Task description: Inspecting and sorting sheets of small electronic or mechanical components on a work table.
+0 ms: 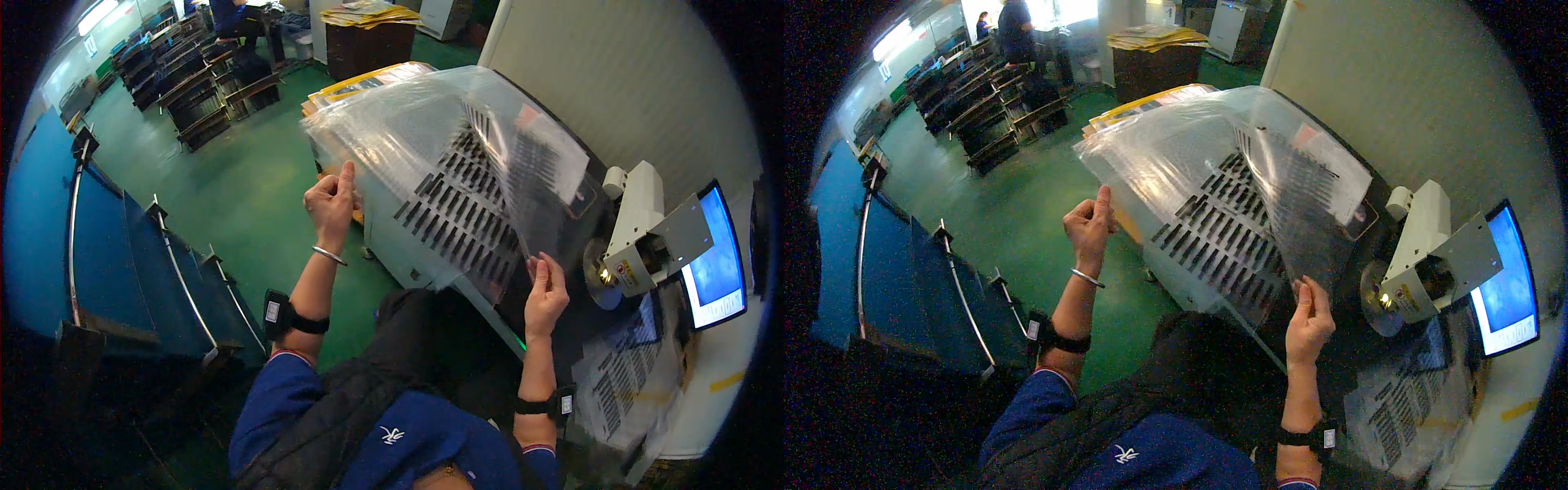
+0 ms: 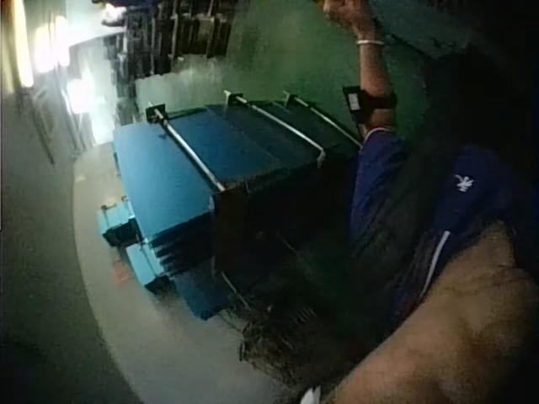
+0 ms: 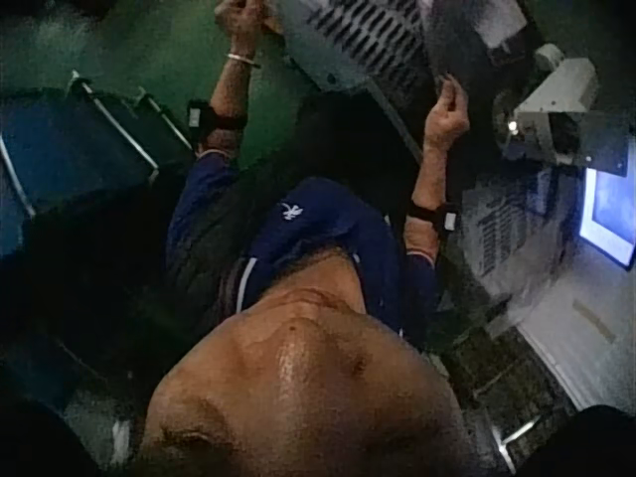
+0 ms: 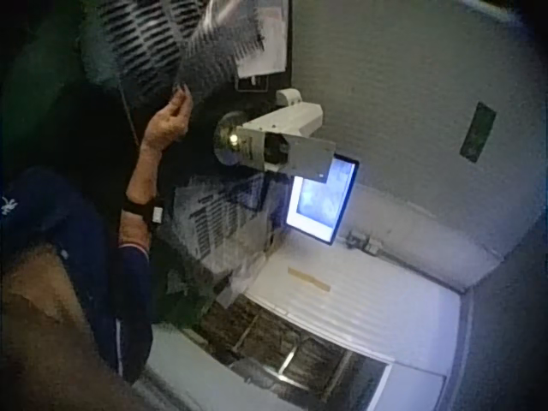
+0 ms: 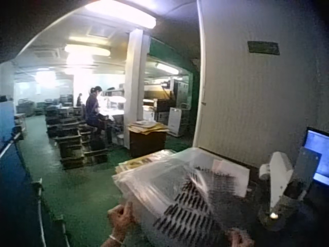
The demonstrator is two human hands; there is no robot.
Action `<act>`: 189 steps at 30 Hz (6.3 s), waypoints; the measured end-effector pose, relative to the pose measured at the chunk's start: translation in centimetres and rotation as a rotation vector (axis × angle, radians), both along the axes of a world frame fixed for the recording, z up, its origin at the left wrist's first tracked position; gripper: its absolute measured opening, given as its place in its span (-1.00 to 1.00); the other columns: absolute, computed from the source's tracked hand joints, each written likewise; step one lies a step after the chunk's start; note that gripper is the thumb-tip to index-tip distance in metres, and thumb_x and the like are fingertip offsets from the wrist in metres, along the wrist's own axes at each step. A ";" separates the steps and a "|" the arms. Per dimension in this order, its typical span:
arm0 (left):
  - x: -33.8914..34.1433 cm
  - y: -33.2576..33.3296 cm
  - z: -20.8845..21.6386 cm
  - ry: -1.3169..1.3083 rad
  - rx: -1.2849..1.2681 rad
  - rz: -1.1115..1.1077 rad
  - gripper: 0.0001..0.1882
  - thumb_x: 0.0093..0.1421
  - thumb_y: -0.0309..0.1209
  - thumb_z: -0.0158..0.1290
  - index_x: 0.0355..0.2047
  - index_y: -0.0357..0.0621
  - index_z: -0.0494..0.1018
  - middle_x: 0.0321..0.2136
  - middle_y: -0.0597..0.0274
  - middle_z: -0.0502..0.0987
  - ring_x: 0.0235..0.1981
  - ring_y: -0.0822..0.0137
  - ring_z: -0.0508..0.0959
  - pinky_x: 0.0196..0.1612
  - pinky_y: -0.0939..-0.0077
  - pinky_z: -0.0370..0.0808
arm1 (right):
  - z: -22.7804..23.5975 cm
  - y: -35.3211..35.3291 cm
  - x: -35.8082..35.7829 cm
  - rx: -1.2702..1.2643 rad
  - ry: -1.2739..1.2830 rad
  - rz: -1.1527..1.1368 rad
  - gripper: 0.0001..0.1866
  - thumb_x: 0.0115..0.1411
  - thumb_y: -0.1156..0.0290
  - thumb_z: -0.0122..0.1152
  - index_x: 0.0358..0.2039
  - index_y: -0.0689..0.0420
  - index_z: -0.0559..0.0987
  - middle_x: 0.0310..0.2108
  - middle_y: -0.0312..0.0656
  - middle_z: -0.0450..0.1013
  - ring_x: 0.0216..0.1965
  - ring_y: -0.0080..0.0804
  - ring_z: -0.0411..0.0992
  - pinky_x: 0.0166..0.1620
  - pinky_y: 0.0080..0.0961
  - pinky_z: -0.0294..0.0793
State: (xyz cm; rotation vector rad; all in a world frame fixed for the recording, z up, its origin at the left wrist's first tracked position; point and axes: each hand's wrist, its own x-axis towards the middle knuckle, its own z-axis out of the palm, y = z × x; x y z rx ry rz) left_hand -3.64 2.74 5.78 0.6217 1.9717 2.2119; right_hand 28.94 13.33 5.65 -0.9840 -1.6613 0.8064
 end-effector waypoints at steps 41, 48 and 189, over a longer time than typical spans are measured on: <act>-1.3 -4.7 -4.3 -0.484 0.247 -0.193 -0.74 0.16 -0.41 0.06 -0.17 -0.23 0.35 -0.29 0.09 0.52 -0.40 0.33 0.55 -0.40 0.52 0.56 | 2.0 0.1 1.9 -0.064 0.313 -0.122 -0.76 0.28 0.43 -0.10 -0.11 0.29 0.40 -0.22 -0.07 0.44 -0.19 -0.34 0.46 -0.12 -0.47 0.53; 2.8 -4.5 -5.0 -0.560 0.134 -0.289 -0.56 0.03 -0.55 0.15 -0.06 -0.20 0.30 -0.32 0.19 0.51 -0.35 0.43 0.51 -0.38 0.66 0.45 | 1.5 0.1 2.0 -0.059 0.318 -0.127 -0.74 0.30 0.42 -0.13 -0.08 0.30 0.38 -0.17 -0.03 0.42 -0.18 -0.30 0.45 -0.10 -0.45 0.51; 0.2 -2.4 -1.6 -0.477 0.479 -0.472 -0.70 0.19 -0.39 -0.16 -0.14 -0.28 0.41 -0.29 0.17 0.54 -0.32 0.39 0.53 -0.23 0.54 0.46 | 2.1 -3.2 3.1 -0.715 0.680 0.330 -0.40 0.18 0.54 0.01 0.22 -0.06 0.13 -0.20 -0.28 0.45 -0.32 -0.53 0.47 -0.36 -0.55 0.53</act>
